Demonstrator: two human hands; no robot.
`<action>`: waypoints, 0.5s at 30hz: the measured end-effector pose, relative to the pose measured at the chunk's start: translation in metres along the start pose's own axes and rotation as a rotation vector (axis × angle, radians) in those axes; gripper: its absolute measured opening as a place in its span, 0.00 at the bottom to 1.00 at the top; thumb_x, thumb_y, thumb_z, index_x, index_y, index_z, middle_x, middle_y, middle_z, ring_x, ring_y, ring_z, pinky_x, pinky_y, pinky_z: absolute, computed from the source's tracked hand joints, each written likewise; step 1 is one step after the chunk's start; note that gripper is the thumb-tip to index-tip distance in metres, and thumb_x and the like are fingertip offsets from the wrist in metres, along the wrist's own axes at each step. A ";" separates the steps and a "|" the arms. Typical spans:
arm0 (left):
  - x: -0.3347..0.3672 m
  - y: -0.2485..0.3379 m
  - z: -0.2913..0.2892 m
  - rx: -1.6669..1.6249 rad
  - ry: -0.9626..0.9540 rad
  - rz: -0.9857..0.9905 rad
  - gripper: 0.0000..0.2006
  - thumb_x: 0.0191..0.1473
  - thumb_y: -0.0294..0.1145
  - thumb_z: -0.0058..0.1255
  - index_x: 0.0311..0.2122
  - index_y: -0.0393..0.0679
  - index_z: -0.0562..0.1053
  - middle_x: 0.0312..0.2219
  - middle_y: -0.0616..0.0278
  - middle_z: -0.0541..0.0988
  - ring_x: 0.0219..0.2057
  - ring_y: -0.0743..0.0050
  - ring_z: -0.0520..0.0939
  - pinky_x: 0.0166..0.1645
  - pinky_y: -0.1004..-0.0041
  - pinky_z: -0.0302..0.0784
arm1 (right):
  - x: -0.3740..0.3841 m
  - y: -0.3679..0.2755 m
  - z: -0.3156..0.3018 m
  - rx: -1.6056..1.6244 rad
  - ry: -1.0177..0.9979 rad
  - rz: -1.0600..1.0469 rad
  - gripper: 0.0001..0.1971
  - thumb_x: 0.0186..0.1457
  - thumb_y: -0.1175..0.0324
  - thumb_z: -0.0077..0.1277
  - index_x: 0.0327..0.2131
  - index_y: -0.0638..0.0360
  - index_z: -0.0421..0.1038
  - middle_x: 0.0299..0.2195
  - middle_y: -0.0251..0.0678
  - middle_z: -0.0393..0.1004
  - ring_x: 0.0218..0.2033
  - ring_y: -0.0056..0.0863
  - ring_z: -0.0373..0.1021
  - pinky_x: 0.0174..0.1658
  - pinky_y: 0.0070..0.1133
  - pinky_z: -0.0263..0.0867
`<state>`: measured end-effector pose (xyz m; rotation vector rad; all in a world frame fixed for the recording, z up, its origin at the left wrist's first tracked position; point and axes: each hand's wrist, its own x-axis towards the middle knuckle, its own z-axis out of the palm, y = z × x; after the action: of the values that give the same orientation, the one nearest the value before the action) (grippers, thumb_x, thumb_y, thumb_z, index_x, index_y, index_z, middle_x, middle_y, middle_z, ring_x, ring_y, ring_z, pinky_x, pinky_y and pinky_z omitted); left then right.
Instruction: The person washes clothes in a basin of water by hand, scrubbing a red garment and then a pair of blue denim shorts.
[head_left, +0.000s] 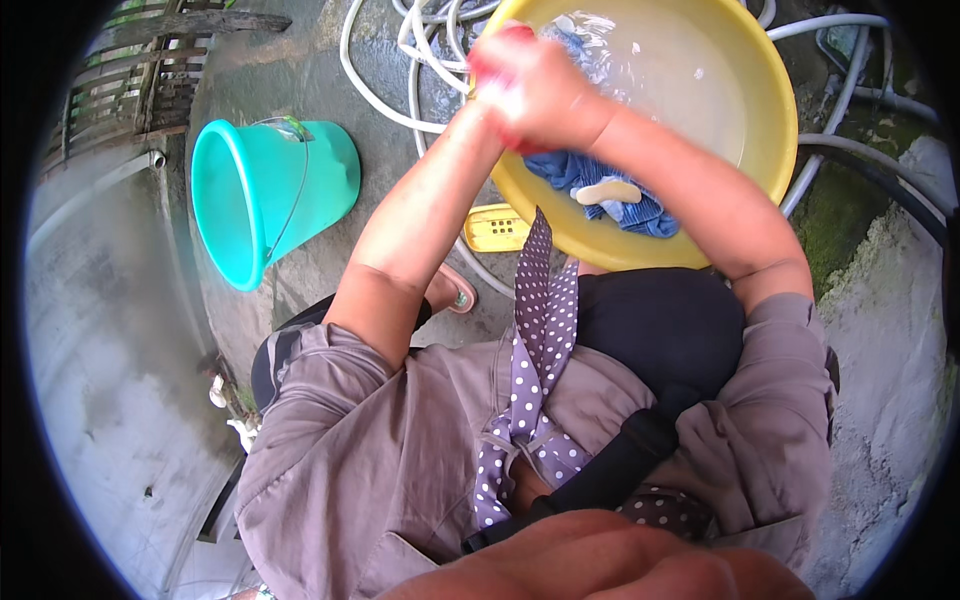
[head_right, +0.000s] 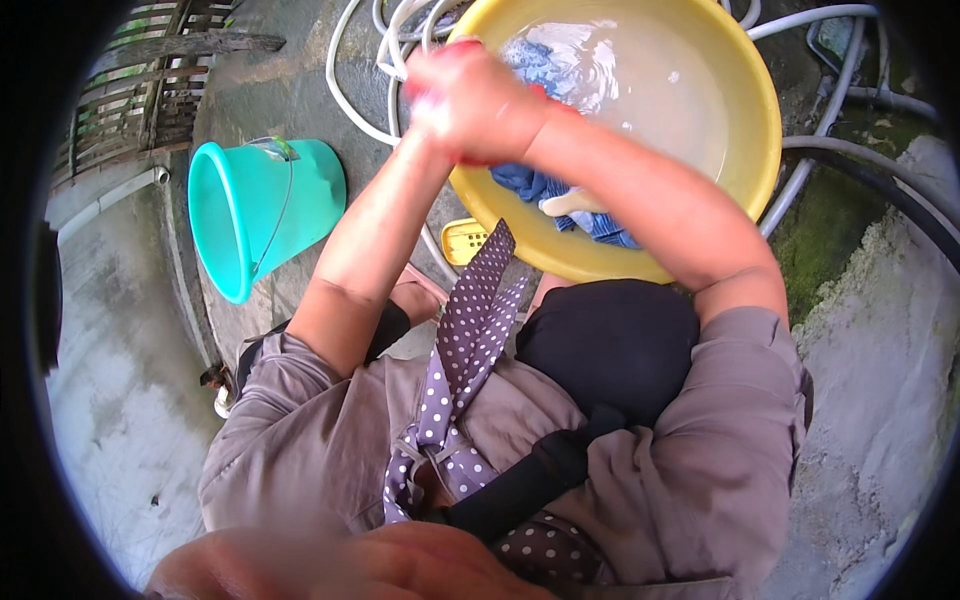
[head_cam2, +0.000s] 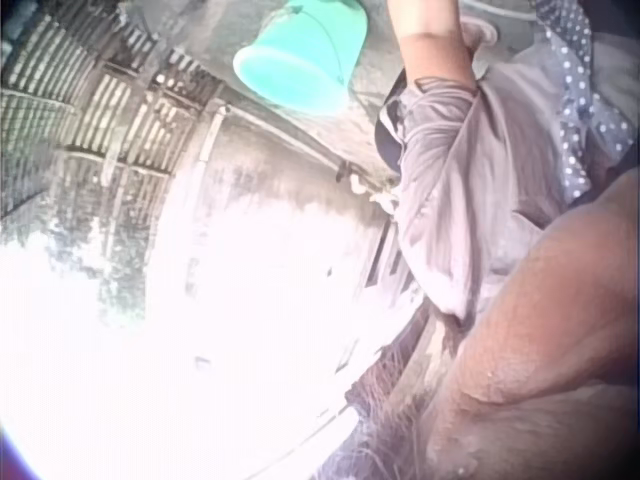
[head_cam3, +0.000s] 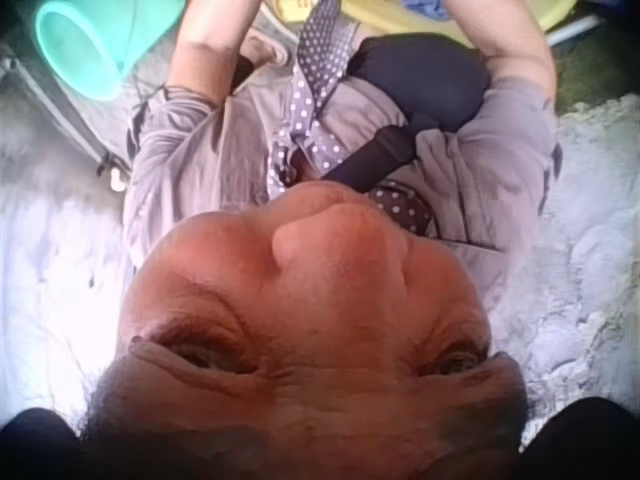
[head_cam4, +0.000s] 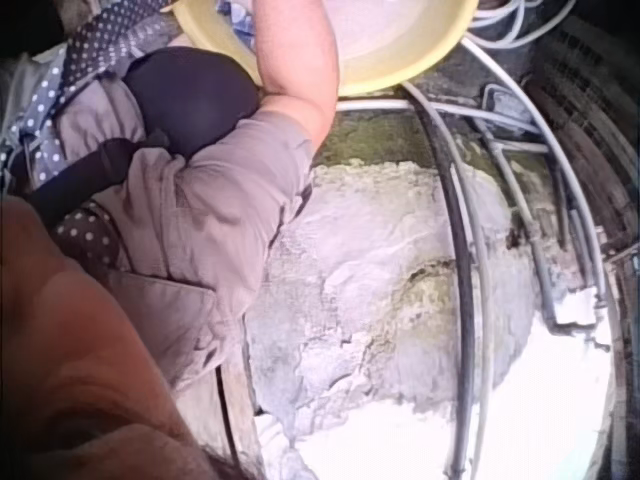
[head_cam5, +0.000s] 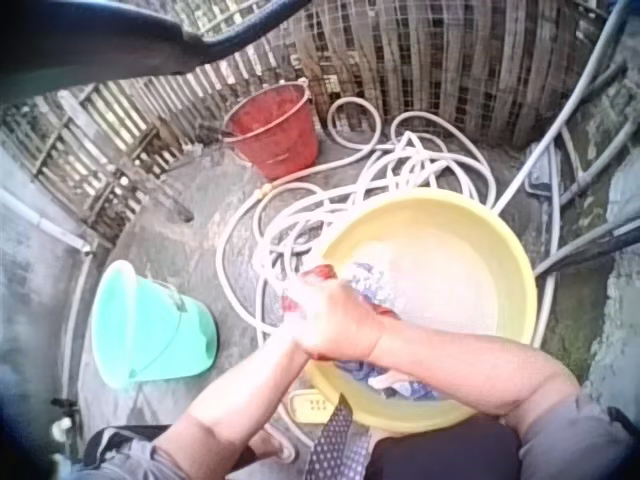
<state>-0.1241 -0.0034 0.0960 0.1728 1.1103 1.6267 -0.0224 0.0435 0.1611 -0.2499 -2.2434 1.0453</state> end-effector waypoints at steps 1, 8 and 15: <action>-0.008 0.004 0.016 -0.053 0.033 -0.036 0.13 0.65 0.36 0.42 0.47 0.40 0.72 0.41 0.59 0.81 0.40 0.69 0.83 0.44 0.69 0.81 | -0.004 -0.002 -0.004 -0.007 -0.012 0.051 0.15 0.48 0.69 0.57 0.42 0.58 0.75 0.31 0.50 0.78 0.33 0.49 0.78 0.39 0.32 0.75; 0.000 0.001 0.027 -0.142 -0.090 -0.321 0.13 0.64 0.33 0.41 0.41 0.36 0.76 0.39 0.58 0.82 0.34 0.71 0.84 0.41 0.71 0.82 | -0.030 0.091 -0.051 -0.145 0.219 0.651 0.08 0.60 0.71 0.45 0.35 0.62 0.74 0.32 0.49 0.79 0.31 0.39 0.77 0.38 0.26 0.73; -0.030 0.010 -0.032 0.420 -0.459 -0.262 0.17 0.65 0.38 0.50 0.50 0.35 0.76 0.44 0.61 0.83 0.43 0.75 0.83 0.53 0.75 0.76 | -0.036 0.039 -0.105 1.273 0.382 0.653 0.12 0.56 0.71 0.49 0.43 0.64 0.74 0.38 0.40 0.79 0.38 0.33 0.76 0.49 0.28 0.72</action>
<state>-0.1392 -0.0459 0.0978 0.6171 1.0472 1.0354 0.0675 0.1191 0.1650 -0.5438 -0.8289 2.2782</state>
